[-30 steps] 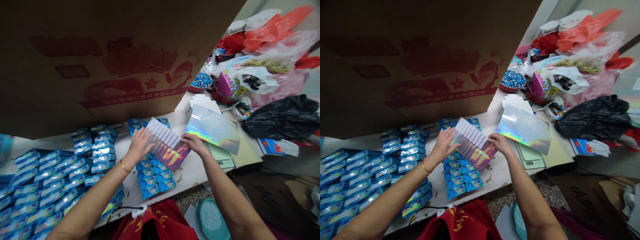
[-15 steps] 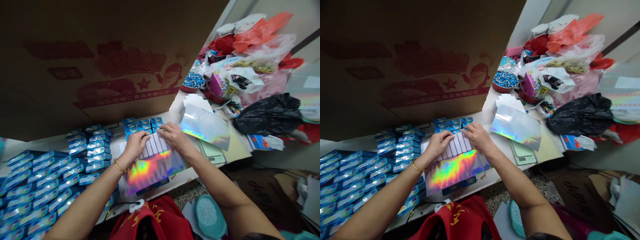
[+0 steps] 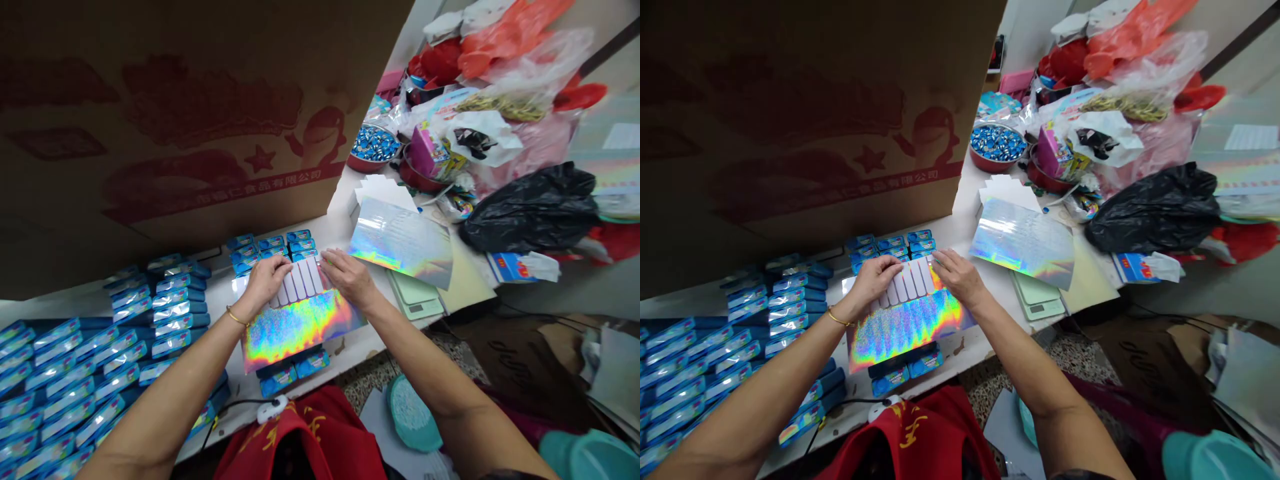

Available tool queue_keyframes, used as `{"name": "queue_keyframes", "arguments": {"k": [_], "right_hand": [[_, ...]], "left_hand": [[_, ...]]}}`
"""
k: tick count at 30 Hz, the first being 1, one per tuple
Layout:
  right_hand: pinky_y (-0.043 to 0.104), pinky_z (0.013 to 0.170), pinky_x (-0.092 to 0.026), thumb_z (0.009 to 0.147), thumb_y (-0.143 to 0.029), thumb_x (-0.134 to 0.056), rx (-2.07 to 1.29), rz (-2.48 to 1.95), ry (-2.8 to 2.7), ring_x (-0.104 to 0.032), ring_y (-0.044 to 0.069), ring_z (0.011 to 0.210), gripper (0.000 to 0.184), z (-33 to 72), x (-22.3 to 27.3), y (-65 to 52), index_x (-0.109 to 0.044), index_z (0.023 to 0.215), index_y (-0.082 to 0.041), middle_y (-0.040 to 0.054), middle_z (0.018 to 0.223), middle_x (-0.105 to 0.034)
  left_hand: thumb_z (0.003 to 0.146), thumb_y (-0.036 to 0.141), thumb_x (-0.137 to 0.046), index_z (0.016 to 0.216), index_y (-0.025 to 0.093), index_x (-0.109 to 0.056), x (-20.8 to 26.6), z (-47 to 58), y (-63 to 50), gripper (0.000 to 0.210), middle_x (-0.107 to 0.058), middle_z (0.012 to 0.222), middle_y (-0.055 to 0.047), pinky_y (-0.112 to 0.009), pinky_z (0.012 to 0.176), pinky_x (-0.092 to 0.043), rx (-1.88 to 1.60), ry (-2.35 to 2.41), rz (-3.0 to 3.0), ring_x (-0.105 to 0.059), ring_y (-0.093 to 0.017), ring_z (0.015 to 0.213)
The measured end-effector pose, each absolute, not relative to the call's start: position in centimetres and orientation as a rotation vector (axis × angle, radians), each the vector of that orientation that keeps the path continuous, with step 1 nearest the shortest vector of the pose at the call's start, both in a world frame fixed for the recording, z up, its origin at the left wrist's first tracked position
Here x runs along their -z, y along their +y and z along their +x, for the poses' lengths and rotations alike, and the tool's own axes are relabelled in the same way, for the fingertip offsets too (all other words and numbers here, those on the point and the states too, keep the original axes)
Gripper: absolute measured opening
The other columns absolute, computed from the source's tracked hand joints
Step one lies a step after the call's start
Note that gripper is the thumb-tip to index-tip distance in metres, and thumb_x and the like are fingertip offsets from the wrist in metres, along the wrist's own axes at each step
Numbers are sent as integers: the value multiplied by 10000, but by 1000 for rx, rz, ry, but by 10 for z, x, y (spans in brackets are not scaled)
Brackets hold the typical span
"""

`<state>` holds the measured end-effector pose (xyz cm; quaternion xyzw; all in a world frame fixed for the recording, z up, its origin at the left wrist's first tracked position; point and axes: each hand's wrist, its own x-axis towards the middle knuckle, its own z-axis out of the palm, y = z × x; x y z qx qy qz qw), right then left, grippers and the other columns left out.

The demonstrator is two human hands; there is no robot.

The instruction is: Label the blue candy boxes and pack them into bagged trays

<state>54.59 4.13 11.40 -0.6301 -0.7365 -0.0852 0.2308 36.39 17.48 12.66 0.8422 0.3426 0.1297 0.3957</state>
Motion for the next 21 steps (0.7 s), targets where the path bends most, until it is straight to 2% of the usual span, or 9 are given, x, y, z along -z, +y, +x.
{"name": "queue_keyframes", "arguments": {"k": [4,8,13,16,18,21], "right_hand": [[407,909,-426,872,-180,-440,134,-1778,-1898,-543,206,996,180,547,-125,33,-620,866,-174,103,1054,-618],[332,770,-459,834,-193,-498,-184,-1760,-1579,-560,172,841,108,533,-166,15,-588,774,-184,66,862,-618],[263,635,-431,784,-249,-570,-733,-1633,-1147,-540,126,695,95,500,-194,-1,-599,723,-182,17,757,-599],[244,588,-419,741,-315,-617,-969,-1540,-790,-528,108,619,141,476,-185,-6,-614,721,-175,-2,668,-595],[232,553,-411,708,-337,-644,-1060,-1509,-595,-518,98,564,168,457,-174,-9,-621,721,-172,-12,606,-592],[222,496,-392,650,-362,-682,-1155,-1499,-395,-501,91,500,209,422,-151,-17,-622,700,-169,-16,563,-590]], "left_hand": [[799,302,-474,785,189,-657,-113,384,179,216,-671,775,-43,-292,669,-387,-302,912,2257,-586,-190,730],[824,273,-445,829,188,-666,-97,399,190,237,-678,849,-83,-357,786,-391,-297,961,2390,-591,-233,845],[826,326,-467,1106,167,-594,-102,378,175,347,-540,1242,-115,-410,990,-302,-658,894,2091,-434,-253,1181],[873,426,-355,1139,161,-572,-118,340,139,433,-584,1178,-110,-379,929,-385,-544,702,1541,-526,-216,1081],[818,440,-481,1119,146,-581,-126,310,111,432,-644,1043,-107,-347,852,-436,-426,678,1231,-587,-199,953],[655,343,-696,1028,143,-619,-124,265,78,430,-665,855,-54,-282,744,-457,-417,852,1034,-601,-150,779]]}}
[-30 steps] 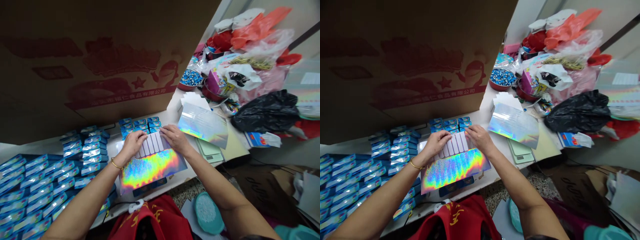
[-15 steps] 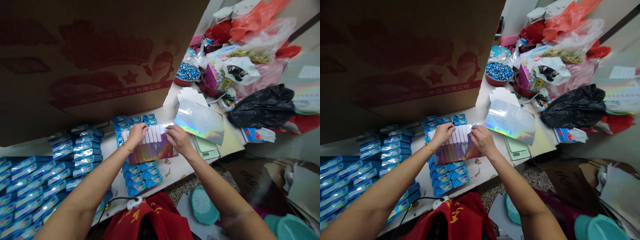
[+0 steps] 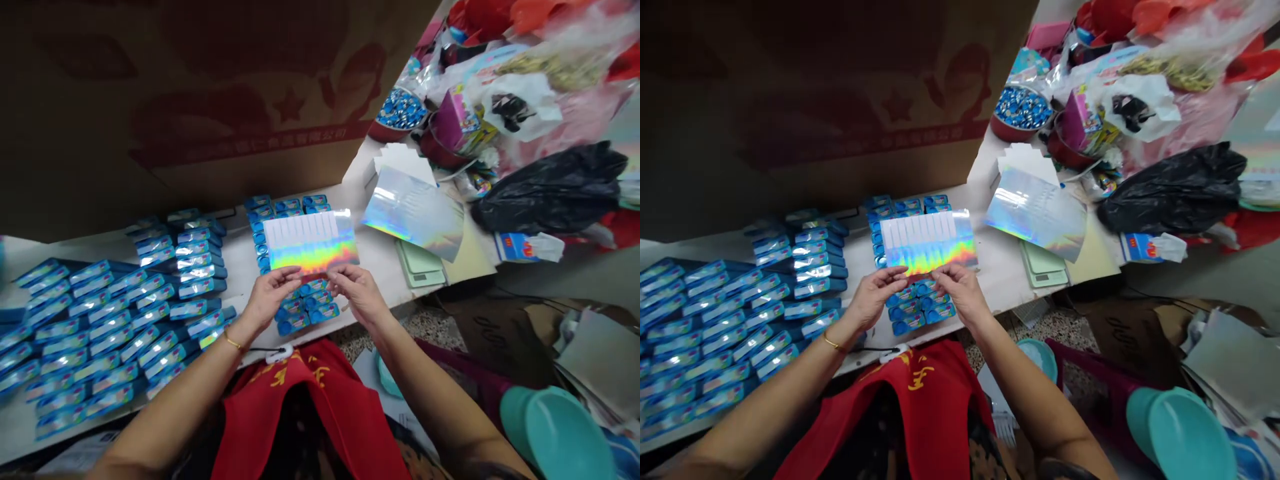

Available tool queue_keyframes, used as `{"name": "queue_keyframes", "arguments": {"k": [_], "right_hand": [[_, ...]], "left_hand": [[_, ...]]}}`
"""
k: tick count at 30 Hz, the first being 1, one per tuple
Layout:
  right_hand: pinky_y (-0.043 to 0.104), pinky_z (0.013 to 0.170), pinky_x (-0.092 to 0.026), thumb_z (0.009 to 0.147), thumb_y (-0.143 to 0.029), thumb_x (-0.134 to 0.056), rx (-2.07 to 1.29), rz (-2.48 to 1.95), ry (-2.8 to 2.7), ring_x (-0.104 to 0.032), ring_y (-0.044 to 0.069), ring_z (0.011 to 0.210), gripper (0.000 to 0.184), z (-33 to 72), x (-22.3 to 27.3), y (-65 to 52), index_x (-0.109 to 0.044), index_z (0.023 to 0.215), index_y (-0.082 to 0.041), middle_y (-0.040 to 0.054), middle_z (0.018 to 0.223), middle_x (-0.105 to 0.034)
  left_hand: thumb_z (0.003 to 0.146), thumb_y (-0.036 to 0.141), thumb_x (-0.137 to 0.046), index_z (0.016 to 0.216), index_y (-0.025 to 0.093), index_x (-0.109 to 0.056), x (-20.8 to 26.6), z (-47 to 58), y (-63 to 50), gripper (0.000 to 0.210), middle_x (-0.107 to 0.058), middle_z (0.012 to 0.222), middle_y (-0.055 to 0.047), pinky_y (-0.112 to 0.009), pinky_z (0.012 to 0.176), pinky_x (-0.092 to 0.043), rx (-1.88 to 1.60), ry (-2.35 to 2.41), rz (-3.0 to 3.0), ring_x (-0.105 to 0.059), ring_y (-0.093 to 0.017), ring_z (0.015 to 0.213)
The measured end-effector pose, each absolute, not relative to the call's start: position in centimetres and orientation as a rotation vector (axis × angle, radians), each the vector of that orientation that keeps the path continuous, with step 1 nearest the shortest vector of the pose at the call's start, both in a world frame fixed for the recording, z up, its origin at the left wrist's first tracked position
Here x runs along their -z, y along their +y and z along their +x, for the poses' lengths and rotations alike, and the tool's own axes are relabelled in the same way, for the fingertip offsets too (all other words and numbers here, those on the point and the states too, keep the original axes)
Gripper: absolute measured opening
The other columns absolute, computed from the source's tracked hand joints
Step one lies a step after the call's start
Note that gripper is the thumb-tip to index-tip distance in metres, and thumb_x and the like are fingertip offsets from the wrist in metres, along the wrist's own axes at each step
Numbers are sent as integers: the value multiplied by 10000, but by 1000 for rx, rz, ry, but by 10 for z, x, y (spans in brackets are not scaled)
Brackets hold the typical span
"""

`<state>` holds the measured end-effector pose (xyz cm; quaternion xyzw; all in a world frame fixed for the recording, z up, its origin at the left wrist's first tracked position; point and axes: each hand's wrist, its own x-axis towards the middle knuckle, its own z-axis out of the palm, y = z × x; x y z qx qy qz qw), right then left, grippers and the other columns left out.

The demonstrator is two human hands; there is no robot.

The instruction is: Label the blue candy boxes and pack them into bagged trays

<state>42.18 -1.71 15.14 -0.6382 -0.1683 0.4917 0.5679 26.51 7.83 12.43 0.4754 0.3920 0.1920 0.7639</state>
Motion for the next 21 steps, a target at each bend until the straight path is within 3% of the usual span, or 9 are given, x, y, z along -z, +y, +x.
{"name": "queue_keyframes", "arguments": {"k": [4,8,21], "right_hand": [[225,461,-364,587,-370,-711,-1198,-1570,-274,-492,105,483,226,363,-110,-30,-610,639,-174,-30,518,-557],[261,567,-422,629,-372,-672,-1087,-1672,-320,-521,128,560,203,316,-70,-48,-615,649,-178,-14,590,-593],[318,712,-393,799,-353,-549,-554,-2046,-1121,-521,187,736,199,323,-31,-82,-607,694,-194,30,707,-607]], "left_hand": [[607,321,-712,971,146,-620,-100,211,52,415,-617,684,10,-227,609,-423,-411,1065,969,-550,-96,619],[576,336,-710,963,128,-571,-68,172,33,460,-569,590,36,-204,501,-352,-321,1205,976,-502,-85,527],[609,300,-651,923,143,-540,-20,173,-3,369,-605,626,18,-256,615,-436,-444,1236,992,-593,-135,619]]}}
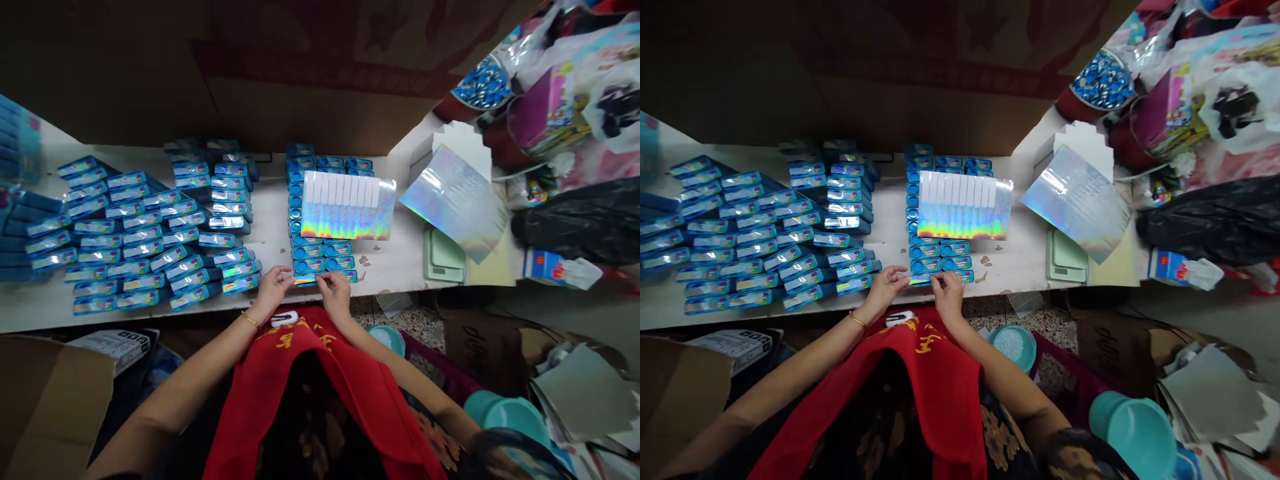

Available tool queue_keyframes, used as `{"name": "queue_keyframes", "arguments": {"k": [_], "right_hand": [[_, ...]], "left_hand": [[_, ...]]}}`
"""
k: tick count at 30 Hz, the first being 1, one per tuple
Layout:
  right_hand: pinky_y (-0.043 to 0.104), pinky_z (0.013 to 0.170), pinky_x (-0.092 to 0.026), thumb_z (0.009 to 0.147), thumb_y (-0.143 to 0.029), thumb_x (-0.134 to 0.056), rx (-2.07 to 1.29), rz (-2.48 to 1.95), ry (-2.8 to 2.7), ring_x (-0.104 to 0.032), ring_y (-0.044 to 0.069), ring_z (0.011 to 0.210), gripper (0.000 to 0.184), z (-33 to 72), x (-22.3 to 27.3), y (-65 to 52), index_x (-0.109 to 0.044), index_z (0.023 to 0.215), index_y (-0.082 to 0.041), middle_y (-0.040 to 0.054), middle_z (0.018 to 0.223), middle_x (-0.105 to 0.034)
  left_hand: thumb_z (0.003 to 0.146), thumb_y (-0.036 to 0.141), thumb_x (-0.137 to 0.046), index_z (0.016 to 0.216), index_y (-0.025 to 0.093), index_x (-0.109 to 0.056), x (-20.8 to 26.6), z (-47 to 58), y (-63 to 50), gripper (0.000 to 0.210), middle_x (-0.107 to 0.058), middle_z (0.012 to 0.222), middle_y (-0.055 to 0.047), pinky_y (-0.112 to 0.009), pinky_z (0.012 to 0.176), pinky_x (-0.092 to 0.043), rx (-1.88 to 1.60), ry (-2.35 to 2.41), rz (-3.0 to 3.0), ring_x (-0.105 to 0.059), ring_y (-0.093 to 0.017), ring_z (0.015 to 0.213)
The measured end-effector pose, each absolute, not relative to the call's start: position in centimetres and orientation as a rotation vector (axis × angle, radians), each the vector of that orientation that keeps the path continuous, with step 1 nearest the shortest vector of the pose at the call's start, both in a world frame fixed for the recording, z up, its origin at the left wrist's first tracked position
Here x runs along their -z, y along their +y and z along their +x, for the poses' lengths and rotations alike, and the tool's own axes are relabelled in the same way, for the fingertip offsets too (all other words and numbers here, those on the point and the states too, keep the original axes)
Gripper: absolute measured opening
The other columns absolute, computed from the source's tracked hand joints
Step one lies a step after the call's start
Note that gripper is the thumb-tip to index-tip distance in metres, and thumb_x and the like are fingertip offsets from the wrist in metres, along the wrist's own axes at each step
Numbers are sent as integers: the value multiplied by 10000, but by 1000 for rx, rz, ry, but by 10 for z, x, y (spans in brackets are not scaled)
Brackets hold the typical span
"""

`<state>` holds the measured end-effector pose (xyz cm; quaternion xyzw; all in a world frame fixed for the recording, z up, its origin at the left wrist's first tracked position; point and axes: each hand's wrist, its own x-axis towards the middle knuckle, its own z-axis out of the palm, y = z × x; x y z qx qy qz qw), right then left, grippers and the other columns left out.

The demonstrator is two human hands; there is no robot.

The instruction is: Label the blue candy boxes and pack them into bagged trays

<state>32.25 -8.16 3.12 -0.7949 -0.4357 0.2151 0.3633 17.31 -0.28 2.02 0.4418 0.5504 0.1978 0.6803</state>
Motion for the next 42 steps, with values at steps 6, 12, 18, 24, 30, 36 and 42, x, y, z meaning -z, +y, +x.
{"name": "queue_keyframes", "arguments": {"k": [6,12,18,24,30,36,42], "right_hand": [[327,727,-367,819,-326,-534,-512,-2092,-1259,-507,194,752,191,327,-27,-81,-606,700,-195,33,726,-608],[336,716,-353,836,-289,-506,-475,-2181,-1411,-491,211,767,191,328,-27,-81,-614,705,-201,50,740,-596],[338,726,-347,875,-282,-457,-378,-2173,-1603,-491,216,804,198,337,-32,-88,-623,938,-196,69,832,-599],[388,743,-320,859,-179,-424,-378,-2075,-2214,-460,236,829,386,348,-42,-98,-516,1226,-256,104,921,-578],[370,743,-381,829,-157,-427,-403,-1945,-2030,-491,216,862,379,382,-40,-78,-577,1152,-286,73,931,-567],[424,875,-400,835,-279,-471,32,-2006,-1448,-487,251,1038,350,519,-51,21,-574,1154,-178,128,1111,-550],[373,845,-416,793,-257,-569,-214,-2233,-1785,-529,240,989,354,588,-51,97,-604,1136,-177,112,1116,-594]], "left_hand": [[645,289,-623,925,161,-553,-11,173,-6,315,-581,640,29,-250,624,-435,-431,1230,1163,-578,-129,634],[632,325,-638,892,161,-583,-6,175,-7,312,-615,683,-1,-275,662,-452,-428,1247,1160,-595,-147,671],[601,350,-669,881,141,-603,-7,176,-11,356,-615,711,-15,-263,663,-448,-467,1275,1040,-585,-134,672],[556,316,-673,803,135,-597,-9,182,-17,315,-573,608,14,-237,568,-421,-444,1343,940,-544,-115,573],[658,333,-585,959,138,-580,-12,176,4,360,-587,701,-9,-257,604,-441,-501,1469,1244,-567,-139,629],[835,325,-444,1166,209,-528,-54,219,52,361,-563,1183,-95,-383,921,-400,-593,1214,2107,-495,-226,1103],[834,348,-476,1288,295,-450,-49,298,78,458,-309,1448,-42,-544,1070,-126,-294,948,2588,-168,-311,1350]]}}
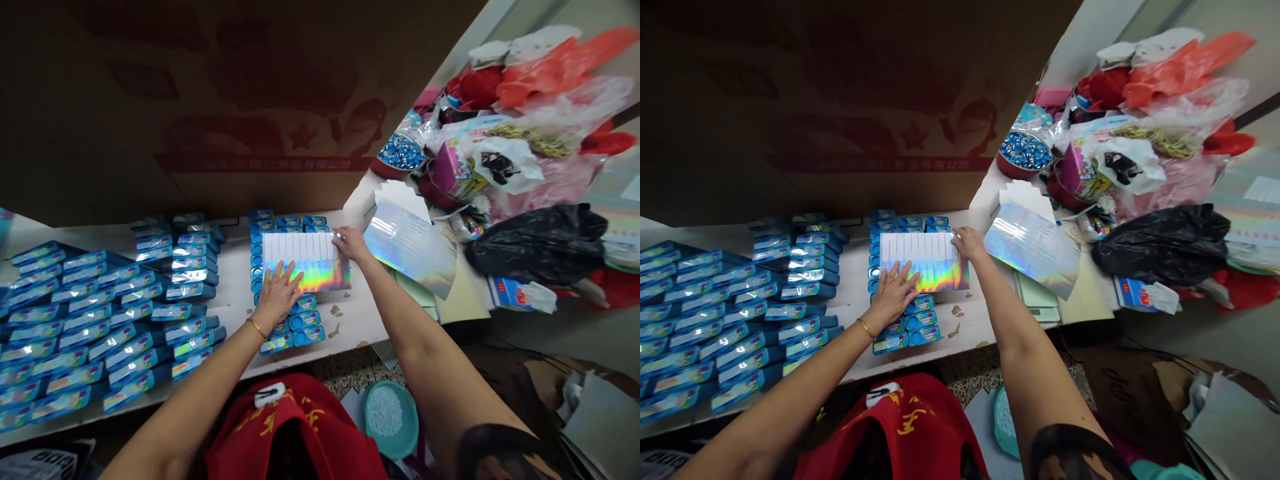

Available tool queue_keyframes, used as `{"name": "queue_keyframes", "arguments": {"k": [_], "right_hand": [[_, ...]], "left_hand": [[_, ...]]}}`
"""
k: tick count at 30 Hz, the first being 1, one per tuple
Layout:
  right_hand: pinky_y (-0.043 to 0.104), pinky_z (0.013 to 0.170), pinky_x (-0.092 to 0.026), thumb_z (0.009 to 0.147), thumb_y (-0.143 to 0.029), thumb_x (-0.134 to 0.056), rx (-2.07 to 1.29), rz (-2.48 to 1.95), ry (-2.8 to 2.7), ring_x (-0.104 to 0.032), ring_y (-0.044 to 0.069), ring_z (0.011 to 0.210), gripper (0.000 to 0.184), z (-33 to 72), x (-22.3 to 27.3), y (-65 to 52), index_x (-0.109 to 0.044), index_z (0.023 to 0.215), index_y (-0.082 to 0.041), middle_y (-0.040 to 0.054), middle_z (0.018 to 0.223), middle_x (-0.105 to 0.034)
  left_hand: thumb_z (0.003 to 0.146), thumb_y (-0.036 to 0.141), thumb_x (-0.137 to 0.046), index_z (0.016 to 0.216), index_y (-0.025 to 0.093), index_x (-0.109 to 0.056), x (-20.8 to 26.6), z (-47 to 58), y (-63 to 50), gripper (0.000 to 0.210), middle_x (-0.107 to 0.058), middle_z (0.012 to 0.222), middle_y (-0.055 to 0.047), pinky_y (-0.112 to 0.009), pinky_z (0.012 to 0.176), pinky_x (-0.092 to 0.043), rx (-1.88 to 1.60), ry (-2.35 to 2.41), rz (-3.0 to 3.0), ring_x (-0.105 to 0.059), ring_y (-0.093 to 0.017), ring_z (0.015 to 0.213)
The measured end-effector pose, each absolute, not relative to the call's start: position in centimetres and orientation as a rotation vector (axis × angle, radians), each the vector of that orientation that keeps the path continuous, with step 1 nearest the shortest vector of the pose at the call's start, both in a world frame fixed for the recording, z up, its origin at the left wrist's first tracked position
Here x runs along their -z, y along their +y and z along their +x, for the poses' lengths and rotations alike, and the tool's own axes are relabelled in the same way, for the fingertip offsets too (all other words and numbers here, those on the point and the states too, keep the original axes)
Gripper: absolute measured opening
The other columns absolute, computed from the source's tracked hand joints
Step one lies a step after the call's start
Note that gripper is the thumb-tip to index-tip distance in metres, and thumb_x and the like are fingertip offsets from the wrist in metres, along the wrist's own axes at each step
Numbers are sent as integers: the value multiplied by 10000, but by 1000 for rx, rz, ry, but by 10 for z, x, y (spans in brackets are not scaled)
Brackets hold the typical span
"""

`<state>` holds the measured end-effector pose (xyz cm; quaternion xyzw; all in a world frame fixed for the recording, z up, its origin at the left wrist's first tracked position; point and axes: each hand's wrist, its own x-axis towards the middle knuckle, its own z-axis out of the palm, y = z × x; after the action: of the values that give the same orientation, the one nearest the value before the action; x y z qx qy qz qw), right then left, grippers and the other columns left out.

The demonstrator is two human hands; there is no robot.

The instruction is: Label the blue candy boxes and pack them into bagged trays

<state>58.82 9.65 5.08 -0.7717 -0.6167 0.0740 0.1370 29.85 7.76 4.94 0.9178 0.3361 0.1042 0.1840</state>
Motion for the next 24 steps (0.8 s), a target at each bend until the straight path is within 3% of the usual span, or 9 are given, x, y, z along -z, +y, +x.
{"name": "queue_keyframes", "arguments": {"k": [4,7,11,16,21,24], "right_hand": [[322,766,-423,865,-248,-479,-196,-2307,-1966,-555,216,900,255,586,-42,98,-666,1023,-176,100,1006,-640],[338,746,-421,889,-224,-425,-20,-2286,-2114,-543,237,919,325,583,-36,84,-584,1160,-141,132,1070,-620],[339,844,-401,878,-141,-399,41,-2255,-2221,-485,244,1056,396,582,-27,68,-480,1263,-103,145,1259,-514],[375,961,-323,884,-146,-388,17,-2263,-2111,-419,245,1156,310,578,-27,70,-591,1118,-133,110,1265,-521],[336,857,-387,819,-162,-479,-81,-2159,-1817,-532,216,965,167,560,-88,47,-643,846,-147,109,1048,-620],[276,732,-414,769,-187,-522,-295,-1988,-1657,-554,158,782,94,546,-149,16,-613,755,-174,48,837,-618]], "left_hand": [[839,422,-440,1325,310,-403,-31,319,85,500,-274,1463,-42,-598,1046,-104,-190,1103,2585,-112,-361,1352],[848,438,-412,1326,300,-407,-26,321,85,498,-269,1465,-41,-586,1052,-98,-197,1141,2594,-110,-367,1351],[848,448,-410,1323,312,-409,-27,320,84,494,-272,1464,-36,-582,1050,-112,-183,1157,2614,-124,-360,1350],[855,471,-382,1326,322,-401,-27,321,84,495,-257,1470,-21,-571,1052,-123,-147,1167,2655,-125,-355,1351],[851,478,-387,1331,324,-393,-27,321,84,504,-254,1472,-23,-570,1057,-101,-126,1161,2636,-102,-362,1353],[843,466,-415,1328,326,-395,-26,322,86,506,-241,1476,-21,-568,1062,-69,-147,1150,2581,-80,-356,1358]]}}
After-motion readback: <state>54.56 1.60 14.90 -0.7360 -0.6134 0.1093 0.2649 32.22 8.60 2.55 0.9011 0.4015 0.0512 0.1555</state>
